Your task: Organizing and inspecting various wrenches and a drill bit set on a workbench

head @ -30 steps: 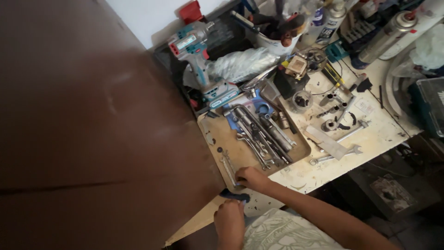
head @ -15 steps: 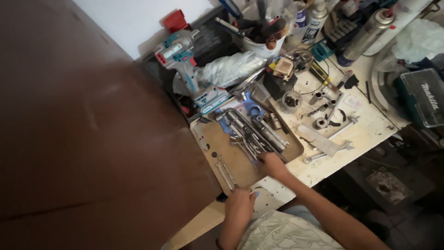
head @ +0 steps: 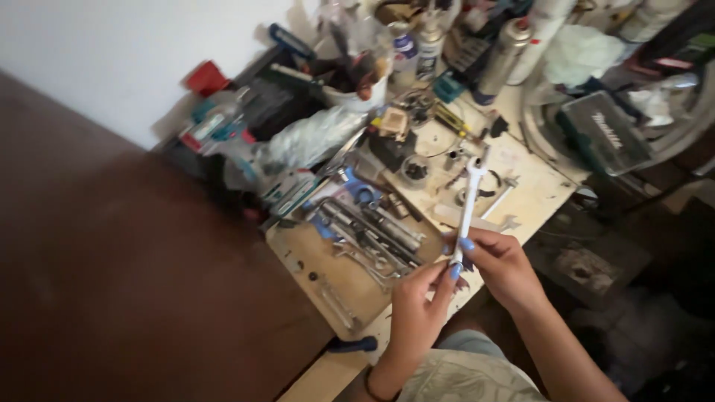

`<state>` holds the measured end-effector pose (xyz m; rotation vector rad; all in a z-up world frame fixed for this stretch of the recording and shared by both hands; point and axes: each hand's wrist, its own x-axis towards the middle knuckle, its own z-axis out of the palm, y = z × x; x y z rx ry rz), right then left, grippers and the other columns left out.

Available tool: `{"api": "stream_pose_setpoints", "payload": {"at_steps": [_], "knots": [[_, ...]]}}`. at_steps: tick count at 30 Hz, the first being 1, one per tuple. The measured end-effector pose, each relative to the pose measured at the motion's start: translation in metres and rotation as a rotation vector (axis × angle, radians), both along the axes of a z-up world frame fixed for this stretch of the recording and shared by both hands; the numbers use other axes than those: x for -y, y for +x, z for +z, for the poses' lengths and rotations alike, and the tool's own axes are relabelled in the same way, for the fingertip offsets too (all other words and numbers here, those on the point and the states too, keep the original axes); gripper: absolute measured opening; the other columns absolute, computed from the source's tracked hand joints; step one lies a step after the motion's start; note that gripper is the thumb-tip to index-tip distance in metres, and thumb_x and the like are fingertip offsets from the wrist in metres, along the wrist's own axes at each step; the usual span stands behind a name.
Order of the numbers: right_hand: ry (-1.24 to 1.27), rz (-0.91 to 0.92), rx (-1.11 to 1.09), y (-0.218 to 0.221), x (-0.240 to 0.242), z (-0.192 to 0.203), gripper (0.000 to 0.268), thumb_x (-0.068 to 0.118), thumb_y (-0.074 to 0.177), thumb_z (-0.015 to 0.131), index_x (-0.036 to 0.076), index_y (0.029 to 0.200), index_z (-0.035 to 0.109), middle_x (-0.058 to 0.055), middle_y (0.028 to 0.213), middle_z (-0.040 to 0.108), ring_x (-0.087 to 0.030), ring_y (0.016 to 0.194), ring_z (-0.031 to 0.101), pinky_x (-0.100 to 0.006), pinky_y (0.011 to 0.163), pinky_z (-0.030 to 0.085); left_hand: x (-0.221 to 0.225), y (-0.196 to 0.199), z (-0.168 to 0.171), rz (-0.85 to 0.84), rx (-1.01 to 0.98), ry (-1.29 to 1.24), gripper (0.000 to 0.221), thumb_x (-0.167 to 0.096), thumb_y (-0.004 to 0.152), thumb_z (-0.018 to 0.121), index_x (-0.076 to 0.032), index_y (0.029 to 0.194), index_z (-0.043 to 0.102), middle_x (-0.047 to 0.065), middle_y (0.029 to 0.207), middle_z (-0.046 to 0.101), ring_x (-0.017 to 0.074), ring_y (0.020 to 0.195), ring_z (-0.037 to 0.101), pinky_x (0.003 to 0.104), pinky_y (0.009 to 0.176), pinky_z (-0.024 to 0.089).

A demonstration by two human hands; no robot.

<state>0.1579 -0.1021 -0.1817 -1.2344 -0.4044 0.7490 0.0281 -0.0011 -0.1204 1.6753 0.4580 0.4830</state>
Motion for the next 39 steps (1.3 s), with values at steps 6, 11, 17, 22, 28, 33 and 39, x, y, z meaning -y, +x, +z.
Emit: {"api": "stream_pose_setpoints", "payload": {"at_steps": [6, 11, 17, 22, 28, 33, 39], "knots": [[0.436, 0.171, -0.237, -0.001, 0.02, 0.019, 0.036, 0.013, 0.098, 0.058, -0.013, 0.122, 0.058, -0.017, 0.091, 0.062, -0.02, 0.057, 0.059, -0.028, 0.041, 0.051, 0.011, -0.004, 0.039, -0.142, 0.165, -0.007, 0.029, -0.024, 0.1, 0.055, -0.001, 0.096, 0.07, 0.01, 0.083, 0.073, 0.017, 0.07, 0.07, 0.028, 0.064, 0.059], [0.459, 0.172, -0.25, -0.008, 0.022, 0.027, 0.034, 0.012, 0.098, 0.058, -0.014, 0.12, 0.058, -0.019, 0.085, 0.056, -0.023, 0.047, 0.052, -0.03, 0.038, 0.049, 0.016, -0.01, 0.043, -0.116, 0.11, -0.011, 0.029, -0.026, 0.1, 0.053, -0.004, 0.092, 0.07, 0.006, 0.081, 0.072, 0.0159, 0.072, 0.07, 0.028, 0.068, 0.056], [0.517, 0.176, -0.153, -0.011, 0.026, 0.036, 0.032, 0.011, 0.099, 0.058, -0.014, 0.119, 0.058, -0.018, 0.085, 0.056, -0.022, 0.052, 0.052, -0.028, 0.044, 0.048, 0.019, -0.011, 0.042, -0.154, 0.125, -0.05, 0.026, -0.024, 0.1, 0.053, -0.004, 0.094, 0.068, 0.007, 0.084, 0.071, 0.0174, 0.075, 0.071, 0.029, 0.071, 0.058], [0.549, 0.174, -0.116, -0.01, 0.03, 0.044, 0.03, 0.012, 0.1, 0.058, -0.012, 0.119, 0.059, -0.02, 0.088, 0.057, -0.021, 0.053, 0.051, -0.028, 0.047, 0.046, 0.021, -0.006, 0.045, -0.168, 0.143, -0.042, 0.025, -0.022, 0.101, 0.054, -0.003, 0.094, 0.068, 0.008, 0.084, 0.07, 0.0174, 0.074, 0.069, 0.028, 0.069, 0.058], [0.533, 0.141, -0.18, -0.008, 0.035, 0.034, 0.031, 0.014, 0.099, 0.06, -0.011, 0.117, 0.059, -0.02, 0.082, 0.059, -0.022, 0.049, 0.051, -0.028, 0.04, 0.046, 0.022, -0.007, 0.046, -0.185, 0.148, 0.007, 0.021, -0.02, 0.1, 0.056, -0.003, 0.099, 0.068, 0.008, 0.084, 0.071, 0.0181, 0.075, 0.069, 0.029, 0.067, 0.055], [0.489, 0.094, -0.251, -0.007, 0.039, 0.023, 0.035, 0.018, 0.096, 0.066, -0.011, 0.114, 0.059, -0.018, 0.077, 0.053, -0.021, 0.048, 0.049, -0.03, 0.031, 0.046, 0.024, -0.009, 0.045, -0.19, 0.168, -0.003, 0.023, -0.02, 0.101, 0.055, -0.002, 0.093, 0.067, 0.009, 0.083, 0.068, 0.0189, 0.072, 0.066, 0.029, 0.065, 0.052], [0.498, 0.109, -0.163, -0.008, 0.034, 0.031, 0.035, 0.022, 0.095, 0.07, -0.008, 0.111, 0.06, -0.014, 0.081, 0.061, -0.015, 0.048, 0.055, -0.023, 0.038, 0.048, 0.022, -0.01, 0.049, -0.191, 0.119, 0.081, 0.031, -0.028, 0.102, 0.051, -0.001, 0.104, 0.066, 0.011, 0.088, 0.068, 0.021, 0.073, 0.064, 0.031, 0.063, 0.048]]}}
